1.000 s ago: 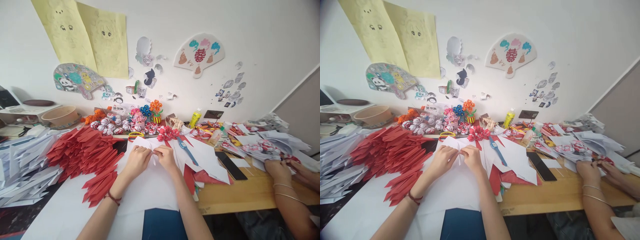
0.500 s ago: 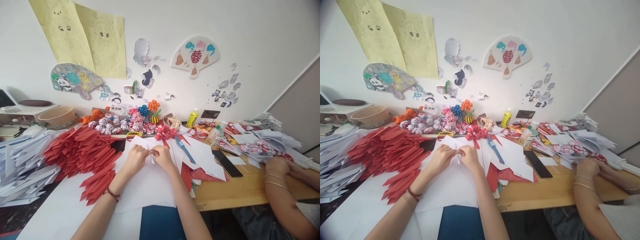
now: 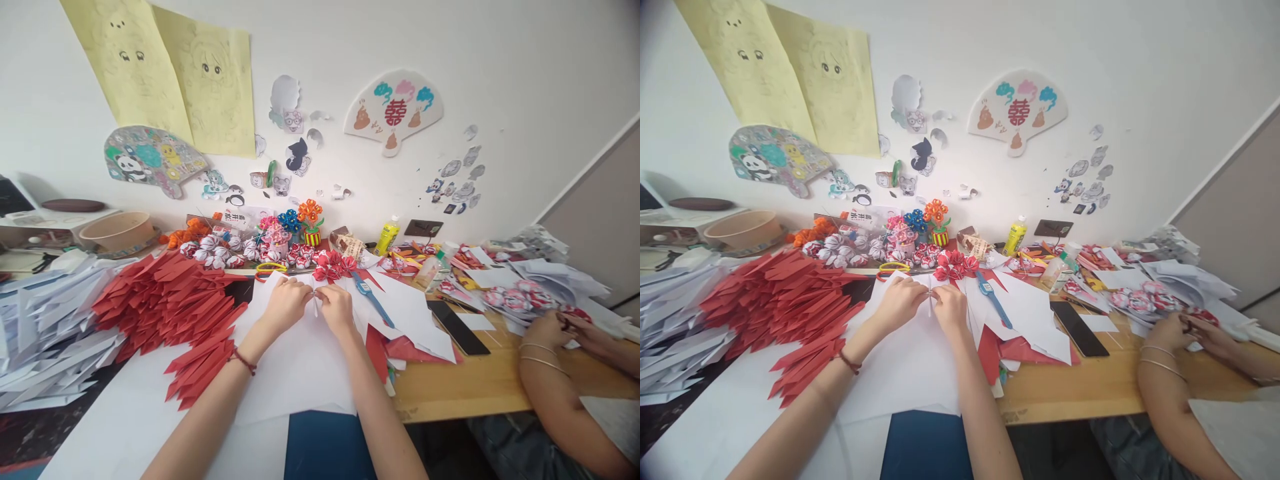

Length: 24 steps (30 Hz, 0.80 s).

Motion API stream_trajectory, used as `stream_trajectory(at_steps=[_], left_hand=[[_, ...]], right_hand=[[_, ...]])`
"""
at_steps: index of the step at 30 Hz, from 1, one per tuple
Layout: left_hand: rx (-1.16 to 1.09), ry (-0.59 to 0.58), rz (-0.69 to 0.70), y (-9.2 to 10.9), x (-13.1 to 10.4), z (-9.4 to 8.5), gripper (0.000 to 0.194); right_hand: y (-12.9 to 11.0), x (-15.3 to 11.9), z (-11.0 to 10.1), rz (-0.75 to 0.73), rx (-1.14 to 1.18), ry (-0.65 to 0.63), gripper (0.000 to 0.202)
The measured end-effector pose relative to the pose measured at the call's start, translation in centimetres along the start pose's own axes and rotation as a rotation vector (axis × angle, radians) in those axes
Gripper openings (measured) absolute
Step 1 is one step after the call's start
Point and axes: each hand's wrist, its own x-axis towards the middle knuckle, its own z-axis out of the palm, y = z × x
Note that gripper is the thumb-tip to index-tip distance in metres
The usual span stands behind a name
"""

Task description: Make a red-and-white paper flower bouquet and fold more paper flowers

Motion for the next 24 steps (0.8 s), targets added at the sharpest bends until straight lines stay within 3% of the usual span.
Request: stream_trajectory(at_steps=[11, 17, 24], left_hand=[[0.052, 0.027, 0.017, 0.6, -0.9, 0.0, 0.023], [-0.073, 0.027, 0.071, 0.1, -1.3, 0.2, 0.024], [-0.048, 0.015, 0.083, 0.3, -1.4, -0.7, 0.024]], right_hand=[[0.1, 0.0, -0.4, -0.068, 0.073, 0.061, 0.024], [-0.7, 0.3, -1.1, -0.071, 0.137, 0.025, 0.028], [-1.0, 0.4, -1.5, 0.03, 0.255, -0.066, 0.021]])
